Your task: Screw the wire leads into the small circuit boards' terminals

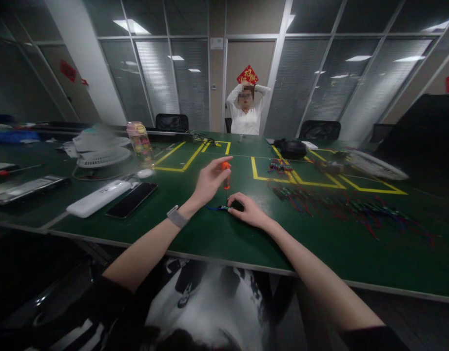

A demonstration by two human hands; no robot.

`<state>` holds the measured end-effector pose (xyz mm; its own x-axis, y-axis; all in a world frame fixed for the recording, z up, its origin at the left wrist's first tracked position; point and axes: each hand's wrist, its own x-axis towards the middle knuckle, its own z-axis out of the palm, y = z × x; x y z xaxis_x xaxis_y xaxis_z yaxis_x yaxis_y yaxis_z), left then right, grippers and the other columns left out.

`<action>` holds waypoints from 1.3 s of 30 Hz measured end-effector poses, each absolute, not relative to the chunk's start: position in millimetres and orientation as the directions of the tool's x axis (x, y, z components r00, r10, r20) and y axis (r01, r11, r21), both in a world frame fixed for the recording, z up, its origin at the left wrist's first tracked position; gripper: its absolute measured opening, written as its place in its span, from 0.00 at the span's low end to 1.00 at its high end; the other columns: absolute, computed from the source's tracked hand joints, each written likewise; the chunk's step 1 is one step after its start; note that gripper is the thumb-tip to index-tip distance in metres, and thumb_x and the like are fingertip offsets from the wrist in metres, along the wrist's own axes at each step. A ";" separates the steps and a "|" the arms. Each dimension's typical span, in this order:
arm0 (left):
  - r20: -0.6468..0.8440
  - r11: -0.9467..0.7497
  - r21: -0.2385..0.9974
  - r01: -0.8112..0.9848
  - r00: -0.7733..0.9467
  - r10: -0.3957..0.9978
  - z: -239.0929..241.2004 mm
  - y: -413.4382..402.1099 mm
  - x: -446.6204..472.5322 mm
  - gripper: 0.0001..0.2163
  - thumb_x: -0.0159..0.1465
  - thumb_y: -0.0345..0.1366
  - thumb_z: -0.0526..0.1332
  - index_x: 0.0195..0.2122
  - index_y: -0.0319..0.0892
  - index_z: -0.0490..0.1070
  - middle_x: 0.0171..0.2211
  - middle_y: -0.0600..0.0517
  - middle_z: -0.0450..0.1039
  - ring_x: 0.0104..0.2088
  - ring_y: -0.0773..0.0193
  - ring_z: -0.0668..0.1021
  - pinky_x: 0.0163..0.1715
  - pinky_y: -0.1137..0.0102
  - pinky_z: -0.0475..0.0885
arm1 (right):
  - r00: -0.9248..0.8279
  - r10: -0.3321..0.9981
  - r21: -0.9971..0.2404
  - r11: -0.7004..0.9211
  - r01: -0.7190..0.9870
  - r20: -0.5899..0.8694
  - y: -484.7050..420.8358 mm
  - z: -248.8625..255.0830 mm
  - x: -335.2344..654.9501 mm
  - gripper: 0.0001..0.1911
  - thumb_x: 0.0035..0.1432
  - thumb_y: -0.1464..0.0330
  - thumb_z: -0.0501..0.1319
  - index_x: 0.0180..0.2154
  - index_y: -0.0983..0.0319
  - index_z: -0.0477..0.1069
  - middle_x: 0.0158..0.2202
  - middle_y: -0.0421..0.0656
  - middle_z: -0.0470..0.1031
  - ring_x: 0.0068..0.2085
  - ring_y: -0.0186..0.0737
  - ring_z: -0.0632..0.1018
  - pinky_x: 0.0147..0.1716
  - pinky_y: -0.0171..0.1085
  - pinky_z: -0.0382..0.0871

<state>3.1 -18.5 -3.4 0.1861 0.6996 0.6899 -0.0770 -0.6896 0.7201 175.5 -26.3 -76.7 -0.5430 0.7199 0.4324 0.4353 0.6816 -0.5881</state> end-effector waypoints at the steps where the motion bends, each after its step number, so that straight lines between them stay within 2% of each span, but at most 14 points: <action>1: 0.697 -0.701 0.711 -0.049 0.172 0.696 -3.1 -18.8 2.8 0.16 0.62 0.34 0.59 0.51 0.44 0.71 0.46 0.47 0.71 0.42 0.65 0.74 0.43 0.71 0.71 | -0.546 0.717 -0.586 0.685 0.434 0.434 -26.2 -76.8 175.7 0.04 0.55 0.70 0.60 0.35 0.60 0.70 0.40 0.44 0.73 0.45 0.44 0.74 0.50 0.44 0.65; 4: 0.700 -0.708 0.705 -0.039 0.200 0.686 -1.6 -19.4 1.6 0.15 0.65 0.33 0.55 0.52 0.44 0.70 0.50 0.46 0.69 0.46 0.64 0.73 0.44 0.71 0.70 | -0.549 0.713 -0.580 0.689 0.434 0.436 -25.6 -77.4 176.0 0.04 0.55 0.70 0.60 0.35 0.60 0.70 0.41 0.45 0.73 0.46 0.43 0.74 0.50 0.44 0.65; 6: 0.689 -0.696 0.714 -0.071 0.246 0.682 -1.1 -19.8 1.2 0.16 0.66 0.32 0.53 0.54 0.43 0.68 0.47 0.47 0.71 0.45 0.65 0.74 0.44 0.71 0.70 | -0.551 0.710 -0.577 0.692 0.434 0.437 -25.3 -77.7 175.9 0.04 0.55 0.70 0.60 0.35 0.60 0.70 0.41 0.45 0.73 0.46 0.44 0.74 0.50 0.44 0.65; 9: 0.707 -0.720 0.692 -0.045 0.241 0.665 -2.1 -20.6 1.5 0.16 0.64 0.33 0.56 0.53 0.44 0.69 0.43 0.48 0.71 0.41 0.66 0.74 0.43 0.71 0.71 | -0.553 0.704 -0.567 0.700 0.434 0.447 -25.7 -77.4 175.2 0.03 0.56 0.70 0.60 0.35 0.60 0.69 0.40 0.44 0.73 0.45 0.43 0.74 0.49 0.43 0.65; 12: 0.743 -0.763 0.646 0.028 0.210 0.636 -3.6 -21.2 2.4 0.15 0.63 0.34 0.58 0.51 0.46 0.71 0.45 0.48 0.68 0.43 0.65 0.73 0.44 0.71 0.70 | -0.543 0.709 -0.558 0.698 0.449 0.450 -26.7 -76.5 174.6 0.04 0.56 0.70 0.60 0.36 0.60 0.69 0.39 0.44 0.73 0.43 0.43 0.74 0.47 0.43 0.66; 17: 0.704 -0.712 0.695 -0.100 0.296 0.646 -4.2 -21.0 3.8 0.16 0.66 0.34 0.53 0.55 0.46 0.67 0.44 0.48 0.71 0.42 0.65 0.75 0.43 0.69 0.71 | -0.552 0.700 -0.541 0.708 0.454 0.454 -27.5 -75.1 173.9 0.04 0.56 0.69 0.61 0.36 0.60 0.70 0.39 0.44 0.73 0.42 0.43 0.74 0.46 0.43 0.67; 21: 0.738 -0.752 0.660 0.013 0.178 0.651 -4.4 -19.9 3.6 0.14 0.61 0.36 0.60 0.49 0.45 0.72 0.42 0.49 0.69 0.42 0.65 0.73 0.45 0.70 0.70 | -0.551 0.698 -0.539 0.710 0.454 0.457 -27.9 -74.2 173.1 0.03 0.56 0.68 0.60 0.35 0.60 0.70 0.38 0.44 0.73 0.42 0.43 0.74 0.47 0.42 0.66; 23: 0.748 -0.761 0.647 0.057 0.151 0.647 -3.3 -19.7 2.7 0.13 0.62 0.36 0.60 0.48 0.45 0.74 0.44 0.48 0.68 0.45 0.64 0.72 0.47 0.70 0.68 | -0.550 0.703 -0.544 0.705 0.456 0.451 -27.9 -74.1 173.1 0.03 0.56 0.69 0.61 0.35 0.60 0.70 0.39 0.44 0.73 0.42 0.43 0.74 0.47 0.43 0.66; 27: 0.698 -0.710 0.701 -0.058 0.255 0.669 -0.3 -20.6 1.6 0.16 0.67 0.33 0.51 0.54 0.45 0.68 0.43 0.48 0.71 0.44 0.66 0.73 0.45 0.70 0.69 | -0.554 0.707 -0.552 0.699 0.455 0.439 -27.3 -74.5 173.9 0.03 0.56 0.69 0.61 0.35 0.60 0.70 0.39 0.45 0.73 0.43 0.43 0.74 0.47 0.43 0.66; 30: 0.703 -0.714 0.699 -0.038 0.223 0.675 -0.7 -20.7 1.5 0.15 0.65 0.34 0.55 0.52 0.43 0.70 0.40 0.49 0.72 0.39 0.67 0.74 0.42 0.71 0.70 | -0.553 0.707 -0.551 0.699 0.456 0.440 -26.9 -74.7 174.5 0.04 0.55 0.68 0.61 0.35 0.60 0.70 0.39 0.44 0.73 0.42 0.43 0.74 0.47 0.43 0.66; 32: 0.740 -0.754 0.655 0.052 0.158 0.654 -1.9 -20.2 1.5 0.14 0.62 0.35 0.59 0.49 0.44 0.72 0.41 0.49 0.70 0.40 0.66 0.73 0.43 0.71 0.69 | -0.553 0.708 -0.550 0.698 0.458 0.439 -27.0 -74.6 174.5 0.04 0.55 0.68 0.61 0.35 0.60 0.70 0.39 0.44 0.73 0.42 0.43 0.74 0.47 0.43 0.66; 34: 0.758 -0.771 0.630 0.094 0.141 0.637 -2.8 -19.7 1.8 0.13 0.63 0.35 0.58 0.49 0.45 0.73 0.44 0.48 0.68 0.43 0.66 0.72 0.45 0.71 0.69 | -0.551 0.711 -0.550 0.696 0.462 0.437 -27.2 -74.2 174.2 0.04 0.55 0.68 0.61 0.35 0.61 0.70 0.39 0.45 0.73 0.42 0.43 0.74 0.47 0.43 0.66; 37: 0.717 -0.732 0.681 -0.011 0.215 0.663 -3.4 -19.4 2.9 0.16 0.67 0.34 0.52 0.55 0.46 0.67 0.46 0.48 0.69 0.43 0.66 0.74 0.43 0.70 0.70 | -0.552 0.714 -0.551 0.692 0.466 0.431 -27.4 -73.8 173.9 0.04 0.56 0.69 0.61 0.35 0.61 0.70 0.40 0.45 0.73 0.42 0.43 0.74 0.47 0.43 0.66; 39: 0.698 -0.707 0.705 -0.054 0.232 0.678 -3.7 -19.5 3.2 0.17 0.66 0.34 0.53 0.56 0.44 0.65 0.44 0.49 0.71 0.39 0.67 0.75 0.40 0.71 0.71 | -0.555 0.714 -0.550 0.692 0.466 0.428 -27.3 -73.8 174.0 0.04 0.56 0.69 0.61 0.35 0.60 0.70 0.40 0.45 0.73 0.42 0.43 0.74 0.47 0.43 0.67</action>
<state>3.2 -19.5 -3.7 0.2323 0.6778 0.6976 -0.0542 -0.7071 0.7051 174.0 -27.3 -73.8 -0.5545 0.7137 0.4280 0.4664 0.6925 -0.5504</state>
